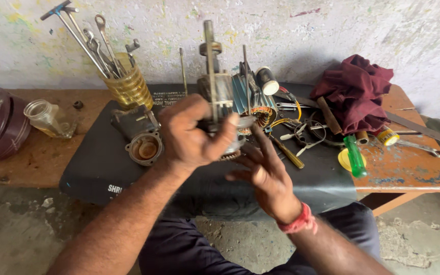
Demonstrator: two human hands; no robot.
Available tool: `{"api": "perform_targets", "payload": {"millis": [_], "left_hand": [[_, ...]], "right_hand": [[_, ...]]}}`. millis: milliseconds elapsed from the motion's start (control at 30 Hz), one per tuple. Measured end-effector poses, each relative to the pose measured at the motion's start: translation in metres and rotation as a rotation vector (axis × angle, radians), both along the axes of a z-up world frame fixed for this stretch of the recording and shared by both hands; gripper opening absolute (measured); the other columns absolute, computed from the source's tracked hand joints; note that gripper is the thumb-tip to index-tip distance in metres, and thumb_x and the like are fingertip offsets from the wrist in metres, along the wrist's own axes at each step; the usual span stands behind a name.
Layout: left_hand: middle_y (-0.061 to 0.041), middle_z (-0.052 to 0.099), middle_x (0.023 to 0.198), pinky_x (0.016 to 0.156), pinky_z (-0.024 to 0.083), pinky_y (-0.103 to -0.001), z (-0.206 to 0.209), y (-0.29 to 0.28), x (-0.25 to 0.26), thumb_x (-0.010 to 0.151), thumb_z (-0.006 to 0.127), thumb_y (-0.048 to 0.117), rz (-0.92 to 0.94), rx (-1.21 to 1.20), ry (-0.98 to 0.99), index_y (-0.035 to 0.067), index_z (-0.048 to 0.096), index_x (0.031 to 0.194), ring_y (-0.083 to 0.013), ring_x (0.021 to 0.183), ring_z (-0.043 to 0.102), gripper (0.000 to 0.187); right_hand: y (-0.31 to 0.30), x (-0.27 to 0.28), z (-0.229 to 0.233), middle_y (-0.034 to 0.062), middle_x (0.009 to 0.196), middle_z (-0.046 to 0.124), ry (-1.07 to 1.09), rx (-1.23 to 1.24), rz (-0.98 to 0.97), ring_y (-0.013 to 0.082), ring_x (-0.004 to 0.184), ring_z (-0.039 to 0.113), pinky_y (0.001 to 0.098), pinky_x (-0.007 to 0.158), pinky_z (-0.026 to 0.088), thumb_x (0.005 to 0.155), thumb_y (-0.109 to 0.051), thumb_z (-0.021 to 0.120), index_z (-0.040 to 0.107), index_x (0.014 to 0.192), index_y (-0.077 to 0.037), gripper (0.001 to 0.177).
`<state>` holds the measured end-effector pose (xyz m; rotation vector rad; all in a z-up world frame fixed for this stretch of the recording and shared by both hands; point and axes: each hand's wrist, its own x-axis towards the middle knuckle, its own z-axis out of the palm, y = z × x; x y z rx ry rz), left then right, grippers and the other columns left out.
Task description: The person assembles a small engine block on a workbench, inserting a rotor assembly into the stator and using a hammer to tap it into place. They repeatedly remove and reinsert the rotor to check alignment and fit.
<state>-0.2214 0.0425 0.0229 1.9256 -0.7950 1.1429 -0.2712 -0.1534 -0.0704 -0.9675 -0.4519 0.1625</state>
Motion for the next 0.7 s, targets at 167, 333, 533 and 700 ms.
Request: {"api": "perform_targets", "payload": {"millis": [167, 333, 533, 700], "left_hand": [[0.006, 0.042, 0.056, 0.041, 0.036, -0.031, 0.005, -0.043, -0.004, 0.095, 0.057, 0.068, 0.16, 0.162, -0.127, 0.019, 0.051, 0.064, -0.0105, 0.046, 0.043, 0.059], [0.004, 0.04, 0.057, 0.044, 0.036, -0.034, 0.01, -0.074, -0.021, 0.102, 0.036, 0.073, 0.118, 0.271, 0.089, 0.018, 0.047, 0.063, -0.0125, 0.047, 0.039, 0.068], [0.001, 0.065, 0.074, 0.055, 0.051, -0.03, 0.031, -0.045, -0.022, 0.106, 0.051, 0.047, -0.486, 0.118, 0.353, 0.011, 0.069, 0.089, -0.0092, 0.061, 0.062, 0.044], [-0.016, 0.064, 0.118, 0.088, 0.054, -0.04, 0.008, 0.004, -0.003, 0.095, 0.071, 0.051, -0.217, -0.349, 0.326, 0.004, 0.054, 0.128, -0.0218, 0.107, 0.063, 0.06]], "right_hand": [[0.016, 0.008, -0.003, 0.0085, 0.144, 0.054, 0.155, 0.386, 0.028, 0.0265, 0.134, 0.054, 0.0469, 0.111, 0.049, 0.096, -0.045, 0.074, 0.048, 0.148, -0.01, 0.068], [0.014, 0.017, -0.012, 0.0092, 0.138, 0.056, 0.178, 0.353, 0.083, 0.0257, 0.134, 0.054, 0.0489, 0.116, 0.045, 0.098, -0.041, 0.072, 0.057, 0.137, -0.008, 0.053], [-0.001, 0.024, -0.004, 0.0113, 0.133, 0.062, 0.259, 0.357, 0.05, 0.0264, 0.12, 0.063, 0.0446, 0.098, 0.056, 0.09, -0.058, 0.067, 0.051, 0.143, -0.009, 0.074], [-0.018, 0.027, -0.006, 0.0246, 0.12, 0.068, 0.192, 0.452, 0.281, 0.033, 0.096, 0.07, 0.039, 0.073, 0.059, 0.094, -0.078, 0.056, 0.05, 0.148, 0.002, 0.097]]}}
